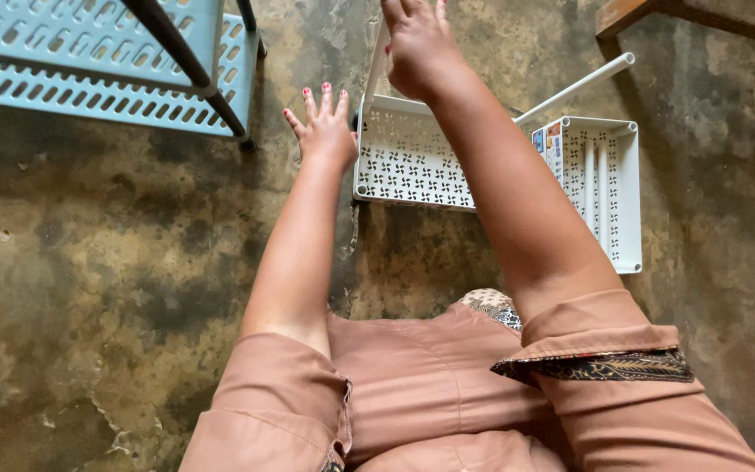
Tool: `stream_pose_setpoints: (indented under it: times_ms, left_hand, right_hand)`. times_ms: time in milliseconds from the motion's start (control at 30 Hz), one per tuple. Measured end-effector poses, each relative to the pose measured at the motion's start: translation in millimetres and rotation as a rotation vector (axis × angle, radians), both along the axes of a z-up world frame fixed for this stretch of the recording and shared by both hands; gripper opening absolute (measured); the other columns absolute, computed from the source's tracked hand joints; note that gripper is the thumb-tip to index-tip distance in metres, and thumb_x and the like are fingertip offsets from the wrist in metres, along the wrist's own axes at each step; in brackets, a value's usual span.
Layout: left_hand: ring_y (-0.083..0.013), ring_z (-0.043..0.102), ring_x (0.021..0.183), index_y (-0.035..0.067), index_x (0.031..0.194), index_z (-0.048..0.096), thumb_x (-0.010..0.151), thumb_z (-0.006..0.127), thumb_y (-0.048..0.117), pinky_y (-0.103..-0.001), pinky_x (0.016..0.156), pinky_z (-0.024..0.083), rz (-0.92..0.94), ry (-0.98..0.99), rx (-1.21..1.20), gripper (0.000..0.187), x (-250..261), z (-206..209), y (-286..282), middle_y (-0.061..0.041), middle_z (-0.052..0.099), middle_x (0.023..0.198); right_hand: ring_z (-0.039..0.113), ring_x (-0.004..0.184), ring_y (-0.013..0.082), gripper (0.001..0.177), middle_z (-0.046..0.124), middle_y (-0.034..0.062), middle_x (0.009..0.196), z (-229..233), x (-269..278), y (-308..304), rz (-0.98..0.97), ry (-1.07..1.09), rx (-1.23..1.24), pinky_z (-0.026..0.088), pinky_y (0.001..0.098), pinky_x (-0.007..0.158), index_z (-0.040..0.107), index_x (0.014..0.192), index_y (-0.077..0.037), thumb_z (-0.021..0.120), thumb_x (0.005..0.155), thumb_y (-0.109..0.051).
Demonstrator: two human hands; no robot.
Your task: The person assembles a white plastic storage rack by inserting white poles into the corners of perforated trays and attaching black wheels to the base. The person handles the trays, poles, and wheels by hand and positions the assembled rack on the floor.
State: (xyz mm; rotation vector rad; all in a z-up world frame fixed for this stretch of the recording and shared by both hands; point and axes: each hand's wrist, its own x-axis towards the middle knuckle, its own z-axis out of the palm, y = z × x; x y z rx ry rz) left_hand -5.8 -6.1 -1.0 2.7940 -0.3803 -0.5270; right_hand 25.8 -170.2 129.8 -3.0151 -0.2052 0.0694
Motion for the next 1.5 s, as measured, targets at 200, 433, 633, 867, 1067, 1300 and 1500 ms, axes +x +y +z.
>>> stream_pose_setpoints:
  times_ms: [200, 433, 633, 867, 1067, 1300, 1500]
  left_hand:
    - [-0.0354, 0.003, 0.158, 0.025, 0.164, 0.02, 0.096, 0.061, 0.041, -0.071, 0.121, 0.002, -0.006, 0.022, 0.032, 0.081, -12, 7, 4, -0.002, 0.01, 0.172]
    - [-0.034, 0.003, 0.158, 0.027, 0.163, 0.021, 0.094, 0.064, 0.047, -0.073, 0.119, 0.002, -0.086, 0.07, 0.126, 0.084, -27, 7, 2, 0.0, 0.009, 0.172]
    - [-0.0335, 0.005, 0.158, 0.026, 0.163, 0.024, 0.093, 0.065, 0.049, -0.073, 0.12, 0.003, -0.103, 0.014, 0.15, 0.085, -22, 2, -10, -0.001, 0.011, 0.172]
    - [-0.0349, 0.006, 0.158, 0.026, 0.162, 0.027, 0.093, 0.065, 0.049, -0.073, 0.119, 0.004, -0.123, -0.003, 0.158, 0.083, -32, 12, -49, -0.002, 0.011, 0.173]
    - [-0.0345, 0.006, 0.158, 0.029, 0.161, 0.026, 0.093, 0.061, 0.053, -0.071, 0.12, 0.006, -0.146, 0.0, 0.195, 0.08, -49, 25, -107, 0.001, 0.01, 0.172]
    - [-0.0355, 0.006, 0.158, 0.028, 0.163, 0.026, 0.096, 0.06, 0.054, -0.071, 0.121, 0.006, -0.251, -0.013, 0.165, 0.08, -77, 31, -170, -0.002, 0.011, 0.172]
    - [-0.0359, 0.004, 0.157, 0.028, 0.162, 0.023, 0.095, 0.06, 0.052, -0.071, 0.119, 0.006, -0.281, -0.02, 0.165, 0.08, -82, 34, -195, -0.002, 0.009, 0.172]
  right_hand:
    - [0.02, 0.156, 0.0302, 0.099, 0.014, 0.0108, 0.171, 18, 1, 7, -0.1, 0.165, -0.085, 0.019, 0.0616, 0.122, 0.003, 0.164, -0.013, 0.062, 0.085, -0.002]
    - [0.017, 0.157, 0.0372, 0.095, 0.011, 0.0128, 0.174, -14, -11, -11, 0.047, -0.082, 0.056, 0.019, 0.069, 0.116, 0.001, 0.166, -0.012, 0.069, 0.1, -0.02]
    - [0.041, 0.155, 0.0371, 0.067, 0.042, 0.0125, 0.165, -35, -46, -94, 0.078, -0.67, 0.347, 0.037, 0.0492, 0.126, 0.038, 0.163, -0.011, 0.075, 0.108, -0.021]
    - [0.059, 0.1, 0.0317, 0.015, 0.057, 0.013, 0.107, -65, -190, -310, -0.469, -1.033, 0.297, 0.05, 0.0448, 0.09, 0.058, 0.112, -0.008, 0.069, 0.103, -0.012]
    - [0.065, 0.113, 0.0439, 0.062, 0.065, 0.0266, 0.122, -181, -334, -382, -1.045, 0.222, 0.08, 0.052, 0.0501, 0.096, 0.055, 0.138, -0.013, 0.082, 0.083, -0.023]
    - [0.066, 0.103, 0.0453, 0.033, 0.066, 0.025, 0.111, -221, -385, -381, -0.835, 0.21, 0.044, 0.054, 0.0513, 0.089, 0.061, 0.12, -0.013, 0.066, 0.089, -0.003]
    - [0.069, 0.096, 0.0429, 0.038, 0.07, 0.023, 0.102, -156, -355, -374, -1.055, 0.259, 0.17, 0.055, 0.0519, 0.085, 0.053, 0.118, -0.01, 0.066, 0.083, -0.008]
